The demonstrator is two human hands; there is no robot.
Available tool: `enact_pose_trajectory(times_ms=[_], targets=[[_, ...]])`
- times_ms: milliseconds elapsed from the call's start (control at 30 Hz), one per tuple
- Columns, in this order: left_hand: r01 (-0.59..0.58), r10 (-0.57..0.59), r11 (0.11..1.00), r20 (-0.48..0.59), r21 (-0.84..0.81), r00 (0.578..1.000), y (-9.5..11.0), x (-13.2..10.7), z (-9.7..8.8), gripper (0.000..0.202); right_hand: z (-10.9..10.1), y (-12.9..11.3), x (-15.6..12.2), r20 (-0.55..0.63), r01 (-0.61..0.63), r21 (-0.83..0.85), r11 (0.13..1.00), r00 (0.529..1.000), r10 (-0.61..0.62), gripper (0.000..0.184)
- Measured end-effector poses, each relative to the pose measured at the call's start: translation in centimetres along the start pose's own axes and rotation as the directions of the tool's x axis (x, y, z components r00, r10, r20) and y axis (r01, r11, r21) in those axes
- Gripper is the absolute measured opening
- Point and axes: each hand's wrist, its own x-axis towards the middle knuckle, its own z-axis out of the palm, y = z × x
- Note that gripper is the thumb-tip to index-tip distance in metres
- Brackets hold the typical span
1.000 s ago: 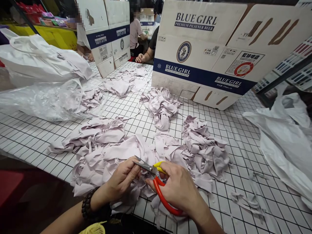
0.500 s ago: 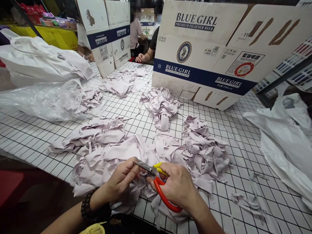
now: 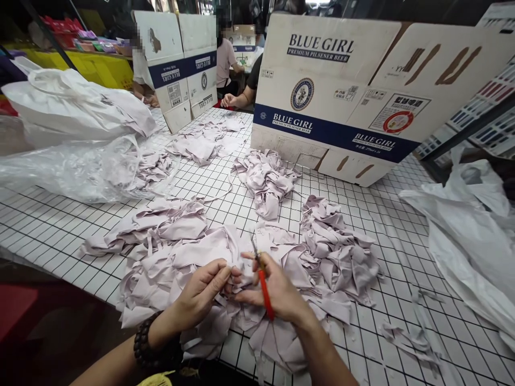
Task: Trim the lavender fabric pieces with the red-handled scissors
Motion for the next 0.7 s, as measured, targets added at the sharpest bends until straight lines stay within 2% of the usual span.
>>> enact_pose_trajectory(times_ms=[67,167,233,267,300,367,400,467,533,567,600,667,700], targets=[[-0.026,0.027,0.998,-0.020,0.065,0.999,0.2,-0.1,-0.5,0.031,1.4,0.4,0.8,0.023,0.020,0.066,0.998,1.000,-0.022,0.044],[-0.109,0.136,0.961,-0.094,0.254,0.986,0.1,-0.3,-1.6,0.025,2.4,0.3,1.3,-0.059,0.074,0.158,0.985,0.996,-0.065,0.039],[-0.108,0.162,0.915,-0.110,0.388,0.981,-0.2,-0.3,-2.2,0.045,2.2,-0.6,1.1,-0.068,0.104,0.216,0.971,0.994,-0.091,0.043],[-0.086,0.137,0.896,-0.086,0.437,0.987,-0.3,-0.3,-2.4,0.053,1.9,-1.1,0.9,-0.056,0.120,0.238,0.964,0.992,-0.109,0.043],[-0.057,0.087,0.881,-0.041,0.469,0.995,-0.4,-0.3,-2.6,0.051,1.4,-1.7,0.7,-0.045,0.138,0.253,0.958,0.990,-0.131,0.044],[-0.004,-0.036,0.882,0.074,0.472,0.997,-0.3,-0.1,-3.1,0.023,0.5,-2.4,0.5,-0.072,0.193,0.274,0.942,0.981,-0.179,0.045],[0.024,-0.091,0.897,0.134,0.441,0.987,0.1,0.0,-3.4,0.016,0.1,-2.6,0.4,-0.121,0.218,0.277,0.936,0.974,-0.191,0.044],[0.089,-0.181,0.936,0.247,0.340,0.952,1.4,0.5,-4.6,0.029,-0.8,-2.2,0.5,-0.241,0.221,0.257,0.941,0.957,-0.160,0.040],[0.149,-0.224,0.955,0.295,0.257,0.929,3.6,1.7,-6.1,0.036,-1.4,-1.3,0.7,-0.324,0.142,0.211,0.967,0.944,-0.068,0.037],[0.159,-0.226,0.955,0.269,0.249,0.936,5.0,2.7,-7.0,0.038,-1.5,-0.8,0.7,-0.338,0.092,0.189,0.978,0.941,-0.023,0.037],[0.151,-0.205,0.952,0.187,0.267,0.961,6.6,4.1,-7.9,0.039,-1.6,-0.3,0.6,-0.338,0.053,0.173,0.983,0.941,0.009,0.038],[0.123,-0.123,0.932,-0.020,0.341,0.992,10.1,8.0,-9.9,0.042,-1.7,0.4,0.3,-0.324,0.023,0.162,0.987,0.946,0.031,0.040],[0.098,-0.046,0.919,-0.143,0.383,0.989,11.8,10.4,-11.0,0.041,-1.7,0.7,0.1,-0.317,0.024,0.161,0.987,0.948,0.028,0.040]])
